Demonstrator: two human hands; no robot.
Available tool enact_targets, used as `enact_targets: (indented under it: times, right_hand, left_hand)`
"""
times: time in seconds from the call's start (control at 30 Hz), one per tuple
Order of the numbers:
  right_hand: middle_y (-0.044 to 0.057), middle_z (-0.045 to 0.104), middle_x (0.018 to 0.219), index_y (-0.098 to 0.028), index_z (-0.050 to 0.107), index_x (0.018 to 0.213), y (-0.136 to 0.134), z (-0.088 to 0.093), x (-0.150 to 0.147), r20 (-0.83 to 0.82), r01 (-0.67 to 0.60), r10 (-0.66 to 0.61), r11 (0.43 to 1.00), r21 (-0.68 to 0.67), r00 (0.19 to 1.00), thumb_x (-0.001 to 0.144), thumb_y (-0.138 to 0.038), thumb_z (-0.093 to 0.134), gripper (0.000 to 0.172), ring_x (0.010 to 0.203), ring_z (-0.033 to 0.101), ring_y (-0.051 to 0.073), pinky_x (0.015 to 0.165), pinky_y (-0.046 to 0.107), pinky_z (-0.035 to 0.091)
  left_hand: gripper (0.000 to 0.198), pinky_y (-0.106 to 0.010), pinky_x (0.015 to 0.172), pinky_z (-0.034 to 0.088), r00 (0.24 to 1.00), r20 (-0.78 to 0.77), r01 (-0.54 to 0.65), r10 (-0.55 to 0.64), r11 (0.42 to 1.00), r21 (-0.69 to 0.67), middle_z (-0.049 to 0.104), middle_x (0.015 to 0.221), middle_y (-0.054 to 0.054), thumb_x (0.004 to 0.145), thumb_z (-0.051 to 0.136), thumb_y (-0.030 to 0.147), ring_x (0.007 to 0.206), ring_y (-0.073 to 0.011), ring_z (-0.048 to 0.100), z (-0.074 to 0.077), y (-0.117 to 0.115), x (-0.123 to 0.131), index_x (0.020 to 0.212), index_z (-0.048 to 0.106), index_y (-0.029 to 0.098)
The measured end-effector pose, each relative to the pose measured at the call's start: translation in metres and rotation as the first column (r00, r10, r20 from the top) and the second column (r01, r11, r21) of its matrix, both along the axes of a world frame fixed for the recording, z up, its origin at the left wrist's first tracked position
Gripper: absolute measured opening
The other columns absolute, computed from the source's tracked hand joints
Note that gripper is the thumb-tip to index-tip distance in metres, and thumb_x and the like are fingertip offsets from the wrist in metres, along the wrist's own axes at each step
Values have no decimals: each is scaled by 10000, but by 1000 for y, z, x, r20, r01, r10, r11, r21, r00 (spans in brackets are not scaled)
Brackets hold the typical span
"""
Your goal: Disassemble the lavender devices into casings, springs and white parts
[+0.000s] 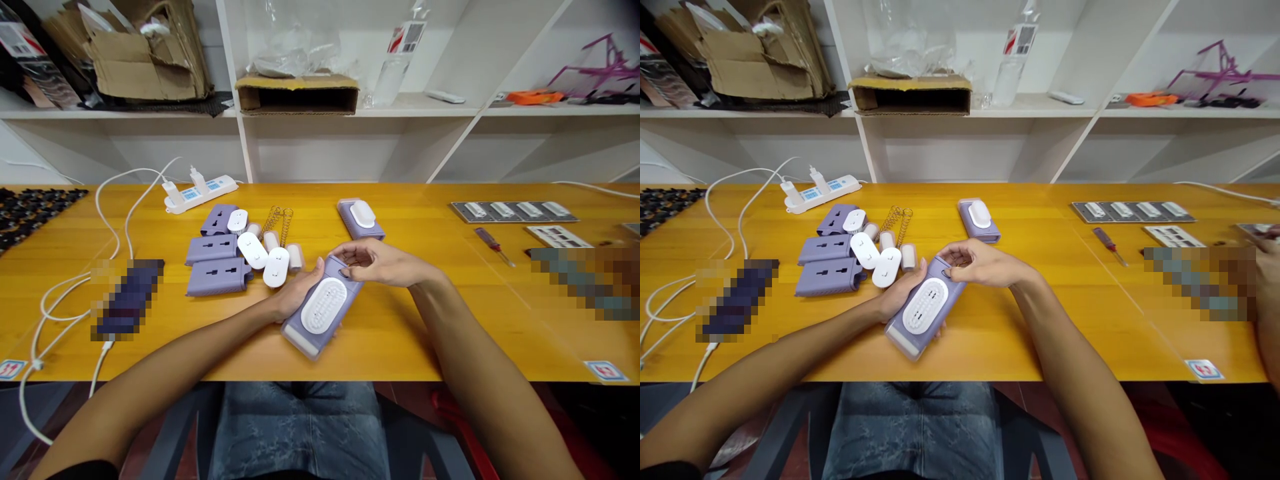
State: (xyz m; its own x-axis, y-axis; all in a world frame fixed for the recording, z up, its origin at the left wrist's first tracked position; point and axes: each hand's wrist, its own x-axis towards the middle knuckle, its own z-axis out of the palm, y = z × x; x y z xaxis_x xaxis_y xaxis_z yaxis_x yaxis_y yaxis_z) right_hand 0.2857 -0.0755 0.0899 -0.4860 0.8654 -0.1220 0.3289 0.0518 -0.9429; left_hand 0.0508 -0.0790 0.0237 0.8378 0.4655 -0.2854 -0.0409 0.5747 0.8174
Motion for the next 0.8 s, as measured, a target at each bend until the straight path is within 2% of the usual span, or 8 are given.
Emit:
enact_targets:
  times: [0.17,0.4,0.57,0.8]
  right_hand:
    - [45,778,939,-204,819,1059,4,-3,-1,-82,84,-84,996,-11,993,736,-364,928,377,853,672,193,762,320,554]
    - [33,751,837,-191,849,1014,10,-11,-4,-158,168,-181,982,-91,971,710,-375,893,358,718,604,157,620,280,441]
    - [66,819,879,-173,880,963,14,-18,-8,-201,236,-243,970,-61,949,674,-344,857,336,768,670,191,662,295,482]
    - [79,858,873,-184,917,944,17,-21,-5,-213,183,-196,980,-80,957,666,-357,871,331,742,716,204,677,306,524]
  left_hand:
    - [918,-374,627,667,999,33,16,-15,1000,-24,791,789,-204,914,458,972,649,-285,796,1,2,1,996,704,92]
    - [966,-376,612,656,998,49,44,-39,993,-111,802,821,-222,905,409,994,662,-298,798,-2,5,1,1007,724,86]
    - [1002,-404,644,667,995,72,76,-67,990,-123,801,837,-231,910,358,1000,670,-304,796,-5,8,0,990,738,76]
    - [943,-432,705,683,993,94,83,-73,991,-108,801,829,-210,939,376,966,684,-291,793,-5,7,2,1002,732,96]
